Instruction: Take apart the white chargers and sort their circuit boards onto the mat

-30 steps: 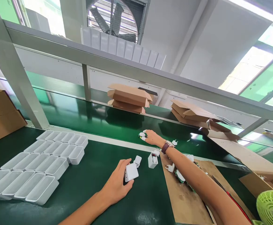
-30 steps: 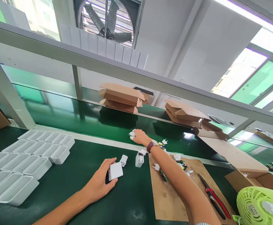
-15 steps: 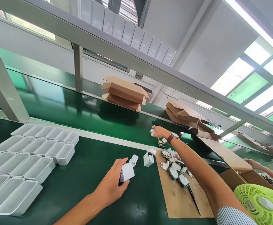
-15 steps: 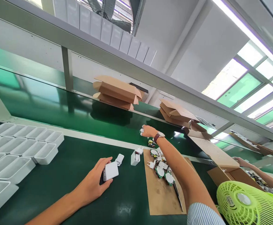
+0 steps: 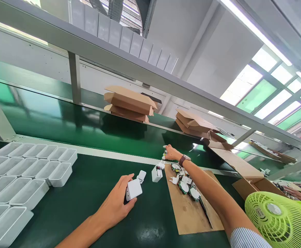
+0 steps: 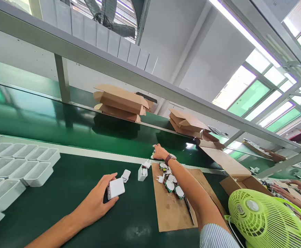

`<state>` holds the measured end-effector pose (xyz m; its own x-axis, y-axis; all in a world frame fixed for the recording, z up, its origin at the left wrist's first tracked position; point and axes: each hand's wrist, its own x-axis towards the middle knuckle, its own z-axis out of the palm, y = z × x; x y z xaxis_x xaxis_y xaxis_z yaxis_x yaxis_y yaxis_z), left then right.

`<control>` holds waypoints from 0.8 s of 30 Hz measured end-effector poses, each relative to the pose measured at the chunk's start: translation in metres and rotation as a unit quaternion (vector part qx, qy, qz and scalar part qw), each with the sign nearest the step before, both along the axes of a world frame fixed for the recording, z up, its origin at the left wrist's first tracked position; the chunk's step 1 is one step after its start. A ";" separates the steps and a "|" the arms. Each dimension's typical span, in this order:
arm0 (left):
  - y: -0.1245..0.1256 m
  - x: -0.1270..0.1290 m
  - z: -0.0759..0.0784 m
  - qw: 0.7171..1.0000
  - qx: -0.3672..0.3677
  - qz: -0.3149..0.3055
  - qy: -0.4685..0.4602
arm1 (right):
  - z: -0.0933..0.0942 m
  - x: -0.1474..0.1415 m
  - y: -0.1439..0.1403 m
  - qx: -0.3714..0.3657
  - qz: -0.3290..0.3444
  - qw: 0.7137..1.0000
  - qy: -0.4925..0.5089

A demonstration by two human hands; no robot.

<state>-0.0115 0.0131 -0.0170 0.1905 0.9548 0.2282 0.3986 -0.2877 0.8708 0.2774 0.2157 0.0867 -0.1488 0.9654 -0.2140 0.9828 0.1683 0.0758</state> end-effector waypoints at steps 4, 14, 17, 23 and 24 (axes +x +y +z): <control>0.000 -0.002 0.003 1.000 -0.023 -0.015 0.008 | 0.003 0.002 -0.002 0.026 -0.001 0.999 0.026; 0.002 -0.002 0.003 0.999 0.013 -0.006 0.032 | 0.046 0.068 -0.026 0.123 -0.057 0.989 0.053; 0.001 0.000 0.002 0.999 0.025 -0.007 0.030 | 0.041 0.071 -0.035 0.128 -0.057 0.988 0.069; -0.001 0.001 0.000 0.999 0.028 -0.011 0.021 | 0.008 0.030 -0.026 0.112 -0.023 0.987 0.109; -0.001 0.001 0.000 0.999 0.027 -0.012 0.019 | 0.002 0.020 -0.023 0.107 -0.015 0.987 0.115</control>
<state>-0.0104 0.0125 -0.0170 0.2228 0.9365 0.2710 0.4236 -0.3433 0.8383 0.2971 0.1928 0.0888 -0.1411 0.9895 0.0314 0.9823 0.1439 -0.1202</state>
